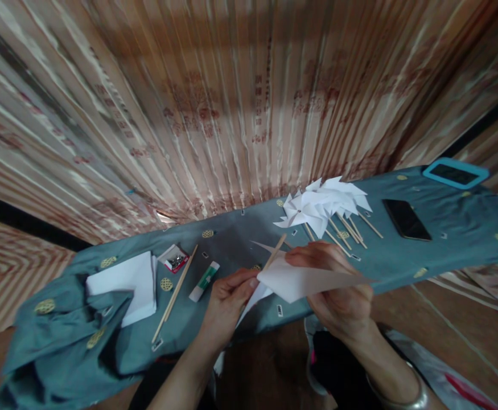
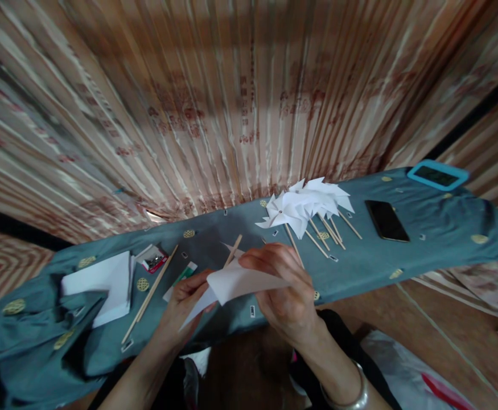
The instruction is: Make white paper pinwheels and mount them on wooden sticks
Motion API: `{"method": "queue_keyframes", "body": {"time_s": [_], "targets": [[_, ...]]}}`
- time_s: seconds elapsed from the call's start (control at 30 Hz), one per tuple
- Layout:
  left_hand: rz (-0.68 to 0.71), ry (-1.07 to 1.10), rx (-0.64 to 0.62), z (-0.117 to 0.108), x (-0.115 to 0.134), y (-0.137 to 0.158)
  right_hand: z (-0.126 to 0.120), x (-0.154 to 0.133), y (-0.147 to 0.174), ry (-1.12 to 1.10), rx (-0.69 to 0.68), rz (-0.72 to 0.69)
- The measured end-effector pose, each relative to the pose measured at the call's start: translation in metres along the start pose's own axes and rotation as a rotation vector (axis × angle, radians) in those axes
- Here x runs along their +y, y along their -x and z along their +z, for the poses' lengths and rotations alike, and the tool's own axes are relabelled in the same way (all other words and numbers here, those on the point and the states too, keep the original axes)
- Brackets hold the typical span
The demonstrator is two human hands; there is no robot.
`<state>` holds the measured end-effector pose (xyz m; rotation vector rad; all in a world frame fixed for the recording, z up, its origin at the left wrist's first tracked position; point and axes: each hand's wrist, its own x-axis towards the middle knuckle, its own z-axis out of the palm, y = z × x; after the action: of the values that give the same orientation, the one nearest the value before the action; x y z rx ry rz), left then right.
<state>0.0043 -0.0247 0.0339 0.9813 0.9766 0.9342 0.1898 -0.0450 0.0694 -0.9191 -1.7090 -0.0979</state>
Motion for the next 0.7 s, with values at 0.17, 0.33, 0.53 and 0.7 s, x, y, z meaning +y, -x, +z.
{"method": "queue_keyframes", "body": {"time_s": [0.17, 0.33, 0.53, 0.7], "targets": [[-0.059, 0.164, 0.136, -0.002, 0.007, -0.004, 0.003, 0.001, 0.006, -0.008, -0.08, 0.028], [0.152, 0.117, 0.261, -0.016, 0.015, -0.005, 0.006, 0.006, 0.013, -0.004, -0.136, 0.047], [0.144, -0.027, 0.059, -0.014, 0.017, 0.004, 0.012, 0.006, 0.017, -0.008, -0.191, 0.032], [0.126, -0.055, 0.025, -0.01, 0.012, 0.005, 0.013, 0.005, 0.016, -0.018, -0.198, 0.034]]}}
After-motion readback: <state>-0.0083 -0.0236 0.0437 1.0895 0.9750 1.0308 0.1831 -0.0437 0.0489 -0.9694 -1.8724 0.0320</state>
